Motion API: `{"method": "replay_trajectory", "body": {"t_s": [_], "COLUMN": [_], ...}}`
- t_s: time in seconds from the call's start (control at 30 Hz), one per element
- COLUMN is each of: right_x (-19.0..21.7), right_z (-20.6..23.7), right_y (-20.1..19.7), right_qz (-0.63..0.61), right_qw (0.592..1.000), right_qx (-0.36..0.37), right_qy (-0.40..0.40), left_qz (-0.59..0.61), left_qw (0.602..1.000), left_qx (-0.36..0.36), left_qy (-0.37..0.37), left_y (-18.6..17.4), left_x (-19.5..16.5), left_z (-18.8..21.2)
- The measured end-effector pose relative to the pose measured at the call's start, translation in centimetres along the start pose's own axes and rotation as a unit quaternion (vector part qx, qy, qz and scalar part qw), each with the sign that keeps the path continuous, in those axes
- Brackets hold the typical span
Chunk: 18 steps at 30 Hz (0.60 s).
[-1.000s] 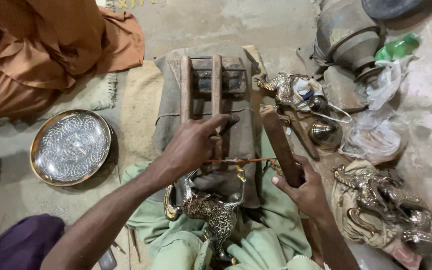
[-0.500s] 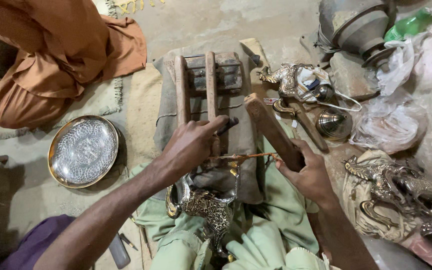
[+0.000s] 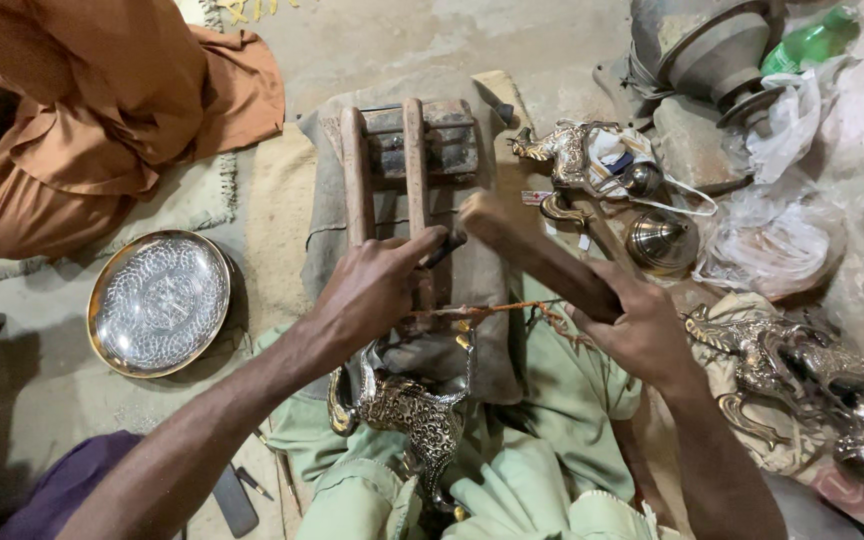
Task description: The person sits on the floor and uses a hammer and chisel to shape a small metal piece held against a wooden jig. They repeatedly strike the chisel with the hammer, adjusting the metal piece between strikes.
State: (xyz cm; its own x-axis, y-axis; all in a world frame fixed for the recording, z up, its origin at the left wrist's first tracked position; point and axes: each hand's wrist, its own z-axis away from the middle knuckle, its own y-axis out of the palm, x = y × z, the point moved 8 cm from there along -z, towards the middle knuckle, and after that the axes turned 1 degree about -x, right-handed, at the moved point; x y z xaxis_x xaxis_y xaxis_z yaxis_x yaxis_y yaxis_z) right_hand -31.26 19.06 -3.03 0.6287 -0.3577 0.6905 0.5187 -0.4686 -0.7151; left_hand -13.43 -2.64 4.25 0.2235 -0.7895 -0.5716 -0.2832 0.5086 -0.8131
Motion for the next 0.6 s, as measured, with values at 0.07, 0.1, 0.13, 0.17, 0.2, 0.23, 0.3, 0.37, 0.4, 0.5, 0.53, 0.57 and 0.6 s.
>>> {"method": "replay_trajectory", "body": {"t_s": [0.07, 0.1, 0.13, 0.17, 0.2, 0.23, 0.3, 0.37, 0.4, 0.5, 0.53, 0.57, 0.6], "right_x": [-0.1, 0.3, 0.6, 0.5, 0.5, 0.4, 0.2, 0.4, 0.9, 1.7, 1.8, 1.5, 1.2], "right_z": [-0.1, -0.1, -0.1, -0.1, -0.2, -0.3, -0.5, -0.8, -1.0, -1.3, -1.4, -1.4, -1.4], "right_y": [-0.1, 0.1, 0.4, -0.1, -0.3, -0.5, 0.1, 0.3, 0.3, 0.3, 0.1, 0.3, 0.3], "right_qz": [0.011, 0.059, 0.108, 0.06, 0.012, -0.036, -0.083, -0.066, -0.024, 0.0, -0.008, 0.006, 0.02], "right_qw": [1.0, 0.998, 0.993, 0.998, 1.0, 0.999, 0.996, 0.997, 1.0, 0.999, 0.999, 1.0, 1.0], "right_qx": [0.009, 0.025, 0.042, 0.019, -0.005, -0.029, -0.006, 0.005, 0.004, -0.005, -0.007, 0.006, 0.019], "right_qy": [0.014, -0.009, -0.03, -0.017, -0.004, 0.009, 0.038, 0.028, 0.003, -0.037, -0.043, -0.026, -0.009], "left_qz": [-0.006, -0.01, -0.014, -0.011, -0.009, -0.006, -0.002, -0.004, -0.007, -0.014, -0.014, -0.007, -0.002], "left_qw": [1.0, 1.0, 1.0, 1.0, 1.0, 1.0, 1.0, 1.0, 1.0, 1.0, 1.0, 0.999, 0.998], "left_qx": [0.006, 0.011, 0.017, 0.012, 0.008, 0.003, -0.003, 0.0, 0.005, 0.01, 0.01, 0.028, 0.045], "left_qy": [-0.004, -0.009, -0.015, -0.01, -0.004, 0.001, 0.009, 0.008, 0.004, 0.002, 0.003, -0.022, -0.046], "left_y": [0.1, 0.2, 0.3, 0.4, 0.3, 0.3, 0.3, 0.3, 0.3, 0.1, 0.1, 0.3, 0.6], "left_x": [0.2, 0.4, 0.6, 0.6, 0.6, 0.5, 0.5, 0.5, 0.6, 0.5, 0.4, 0.6, 0.9], "left_z": [0.0, 0.0, 0.0, 0.0, 0.0, 0.1, 0.1, 0.1, 0.1, 0.0, -0.1, -0.1, -0.1]}}
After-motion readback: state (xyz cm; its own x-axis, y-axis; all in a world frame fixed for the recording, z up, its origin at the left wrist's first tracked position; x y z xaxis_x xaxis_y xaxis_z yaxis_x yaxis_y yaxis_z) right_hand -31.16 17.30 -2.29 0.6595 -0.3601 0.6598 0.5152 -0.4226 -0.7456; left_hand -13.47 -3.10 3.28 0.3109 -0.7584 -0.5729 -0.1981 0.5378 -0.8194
